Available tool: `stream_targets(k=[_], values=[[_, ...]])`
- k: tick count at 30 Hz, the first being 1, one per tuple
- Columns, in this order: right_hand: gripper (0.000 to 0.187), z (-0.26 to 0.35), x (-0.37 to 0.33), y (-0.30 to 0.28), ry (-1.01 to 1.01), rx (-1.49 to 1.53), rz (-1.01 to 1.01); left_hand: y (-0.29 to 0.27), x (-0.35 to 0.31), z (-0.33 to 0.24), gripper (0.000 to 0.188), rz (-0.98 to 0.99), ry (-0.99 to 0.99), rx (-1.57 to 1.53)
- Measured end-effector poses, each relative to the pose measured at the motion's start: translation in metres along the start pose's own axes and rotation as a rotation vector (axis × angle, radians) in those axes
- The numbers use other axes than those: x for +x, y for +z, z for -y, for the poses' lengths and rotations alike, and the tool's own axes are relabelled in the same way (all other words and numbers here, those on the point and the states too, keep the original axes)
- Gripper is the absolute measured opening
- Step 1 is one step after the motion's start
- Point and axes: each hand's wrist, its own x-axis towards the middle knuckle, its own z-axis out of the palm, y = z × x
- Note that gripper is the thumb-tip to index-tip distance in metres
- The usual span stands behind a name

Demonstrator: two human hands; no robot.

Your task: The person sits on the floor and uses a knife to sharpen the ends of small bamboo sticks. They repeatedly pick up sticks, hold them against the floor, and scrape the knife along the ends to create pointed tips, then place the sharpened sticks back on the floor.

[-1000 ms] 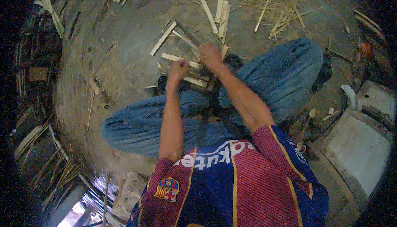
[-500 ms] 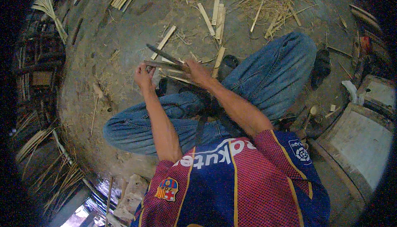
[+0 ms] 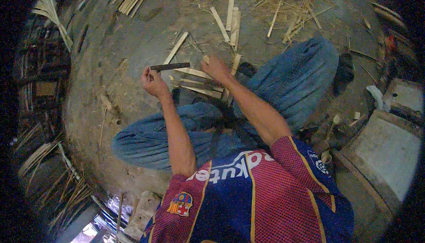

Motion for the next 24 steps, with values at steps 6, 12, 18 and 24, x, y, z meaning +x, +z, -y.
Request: stream_targets(k=[6,12,18,24], values=[[0.041,0.037,0.030,0.012,-0.297,-0.014,0.097,-0.002,0.002,0.002,0.026,-0.053,0.001,0.053],[0.027,0.049,0.019,-0.006,-0.166,-0.157,0.373,-0.015,0.015,0.017,0.027,-0.232,-0.034,0.026],[0.045,0.004,-0.018,-0.036,-0.305,-0.288,0.320,-0.009,0.009,0.016,0.027,-0.245,-0.082,-0.076],[0.044,0.005,-0.065,-0.061,-0.119,-0.087,0.189,0.005,-0.006,0.002,0.029,-0.146,-0.082,0.015]])
